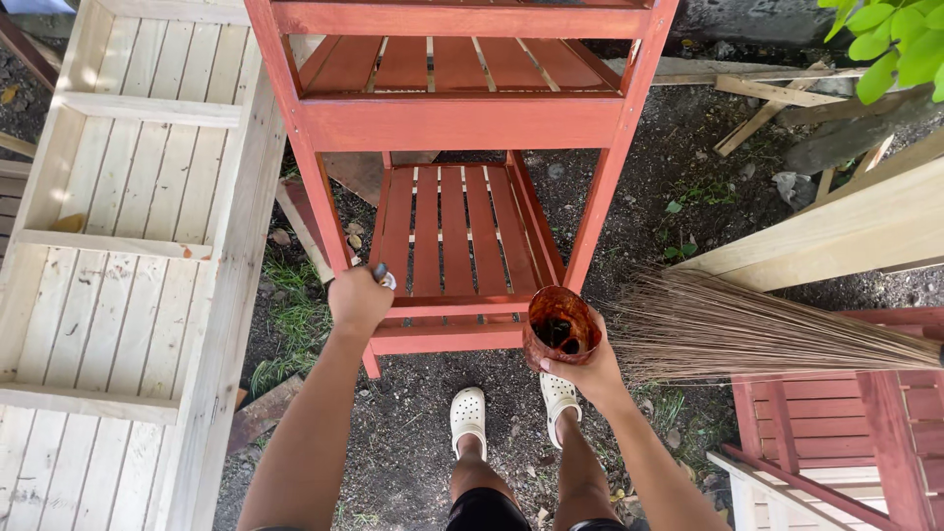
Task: The person applies reddish-brown wood stain to a slatted wooden chair frame using a brush, holding a container of stain in the other hand. They work over the seat slats, rails, and lower frame of the chair, dipping the brush into the container as they coat different surfaces.
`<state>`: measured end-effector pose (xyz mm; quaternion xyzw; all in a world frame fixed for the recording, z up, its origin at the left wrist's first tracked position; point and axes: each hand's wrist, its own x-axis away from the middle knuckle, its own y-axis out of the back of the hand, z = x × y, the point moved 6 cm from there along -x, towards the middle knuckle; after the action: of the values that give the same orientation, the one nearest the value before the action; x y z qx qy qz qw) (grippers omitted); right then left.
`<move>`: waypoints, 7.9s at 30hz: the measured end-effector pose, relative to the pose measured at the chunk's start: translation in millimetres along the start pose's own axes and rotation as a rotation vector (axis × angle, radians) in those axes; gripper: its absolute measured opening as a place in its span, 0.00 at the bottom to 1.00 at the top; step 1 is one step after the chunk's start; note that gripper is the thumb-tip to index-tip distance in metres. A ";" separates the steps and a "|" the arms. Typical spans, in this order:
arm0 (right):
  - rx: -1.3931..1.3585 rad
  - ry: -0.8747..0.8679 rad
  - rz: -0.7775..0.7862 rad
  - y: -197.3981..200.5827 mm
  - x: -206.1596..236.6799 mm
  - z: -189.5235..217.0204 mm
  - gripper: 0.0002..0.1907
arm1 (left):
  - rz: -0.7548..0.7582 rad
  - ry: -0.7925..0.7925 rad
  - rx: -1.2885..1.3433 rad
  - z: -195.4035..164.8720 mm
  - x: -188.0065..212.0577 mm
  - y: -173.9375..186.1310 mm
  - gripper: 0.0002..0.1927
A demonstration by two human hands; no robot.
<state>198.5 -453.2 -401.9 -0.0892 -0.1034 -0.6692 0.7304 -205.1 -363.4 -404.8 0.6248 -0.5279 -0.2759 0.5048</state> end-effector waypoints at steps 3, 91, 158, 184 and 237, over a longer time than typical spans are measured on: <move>0.030 -0.028 -0.066 -5.3 9.1 -8.6 0.59 | 0.099 -0.022 0.015 -10.2 -6.6 -5.2 0.12; -0.045 -0.142 -0.243 32.0 69.4 -11.6 0.56 | 0.101 -0.022 0.443 -132.5 46.4 -64.8 0.16; 0.106 0.142 -0.218 30.0 -0.2 78.0 0.59 | 0.328 0.036 2.010 -202.4 79.8 37.1 0.14; -0.009 0.421 0.156 -86.9 16.0 187.5 0.57 | 0.262 -0.990 0.115 -253.9 143.1 160.7 0.15; 0.128 0.248 -0.083 -73.7 1.3 184.9 0.56 | 0.260 -0.237 1.671 -134.4 93.9 146.4 0.20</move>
<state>119.4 -411.3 -224.2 0.0452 -0.0583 -0.6968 0.7135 -115.6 -396.1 -206.7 0.6934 -0.6750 0.2006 -0.1527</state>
